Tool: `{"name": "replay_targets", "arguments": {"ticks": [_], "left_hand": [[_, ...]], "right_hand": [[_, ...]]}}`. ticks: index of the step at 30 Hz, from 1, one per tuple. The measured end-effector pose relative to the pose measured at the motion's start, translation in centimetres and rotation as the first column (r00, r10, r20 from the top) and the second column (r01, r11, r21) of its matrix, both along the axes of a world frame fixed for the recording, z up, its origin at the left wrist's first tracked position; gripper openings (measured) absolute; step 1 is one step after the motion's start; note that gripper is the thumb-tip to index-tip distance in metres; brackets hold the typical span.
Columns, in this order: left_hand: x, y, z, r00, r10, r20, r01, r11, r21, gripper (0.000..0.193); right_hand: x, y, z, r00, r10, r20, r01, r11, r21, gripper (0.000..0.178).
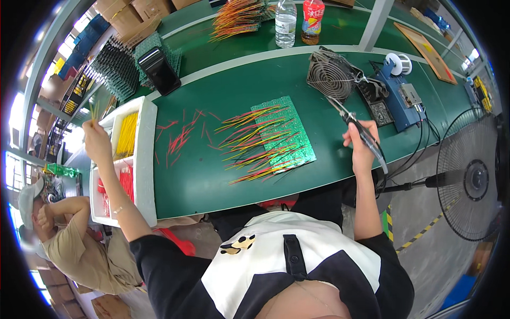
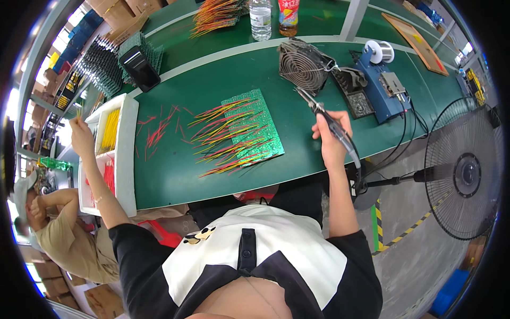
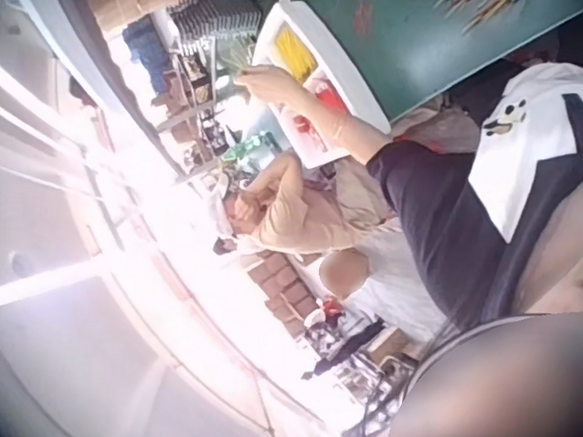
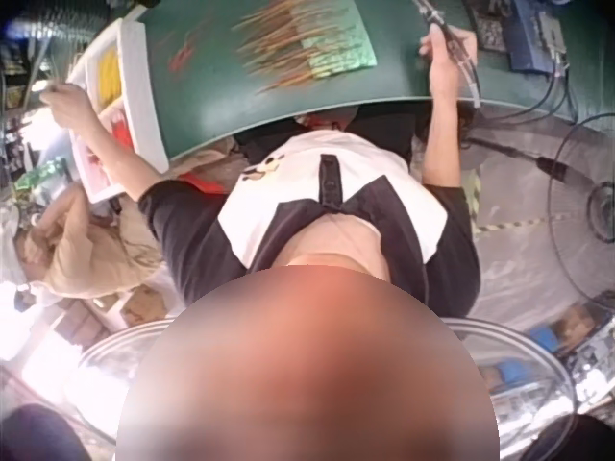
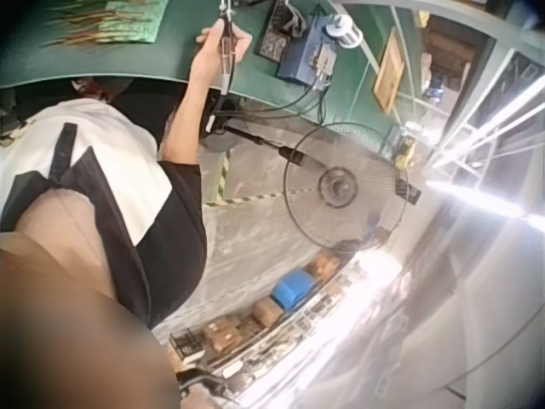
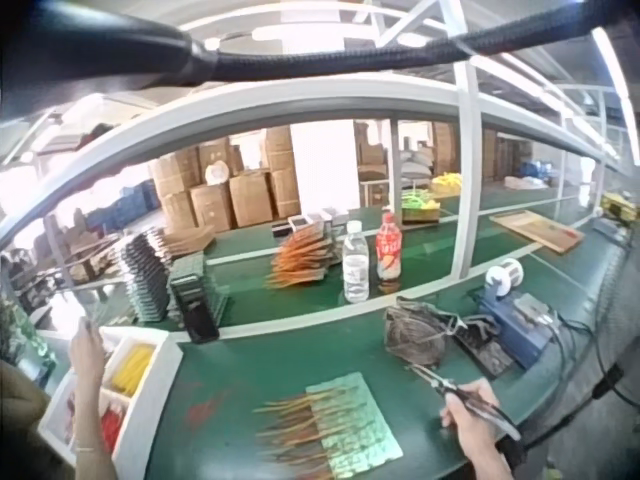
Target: The person solders colored wires onto a green printed circuit board using a handheld soldering iron.
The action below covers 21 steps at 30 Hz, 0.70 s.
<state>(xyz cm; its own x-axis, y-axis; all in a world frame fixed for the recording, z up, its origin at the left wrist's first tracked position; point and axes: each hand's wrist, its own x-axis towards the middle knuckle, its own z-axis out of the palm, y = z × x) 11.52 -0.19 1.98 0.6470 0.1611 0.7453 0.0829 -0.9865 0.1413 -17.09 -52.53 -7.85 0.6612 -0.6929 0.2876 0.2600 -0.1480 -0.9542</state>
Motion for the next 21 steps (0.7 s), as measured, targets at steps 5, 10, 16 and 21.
{"name": "replay_targets", "arguments": {"ticks": [5, 10, 16, 21], "left_hand": [[-6.6, -19.0, -1.1, 0.745, -0.660, -0.098, 0.628, 0.743, -0.229, 0.013], [-7.7, -30.3, -9.2, 0.528, -0.811, -0.250, 0.750, 0.584, -0.310, 0.008], [-10.3, -32.0, -10.8, 0.379, -0.880, -0.286, 0.796, 0.468, -0.384, 0.007], [-12.2, -31.8, -10.7, 0.313, -0.915, -0.254, 0.844, 0.391, -0.366, 0.006]], "right_hand": [[2.8, -1.3, -0.7, 0.999, -0.011, 0.049, 0.009, 0.999, 0.042, 0.016], [1.9, -1.0, -1.2, 0.999, -0.030, -0.011, 0.030, 1.000, -0.002, 0.016], [1.6, -1.0, -1.2, 0.999, -0.036, 0.006, 0.036, 0.999, 0.012, 0.017], [1.7, -0.8, -1.1, 1.000, -0.002, 0.024, 0.002, 1.000, 0.023, 0.017]]}}
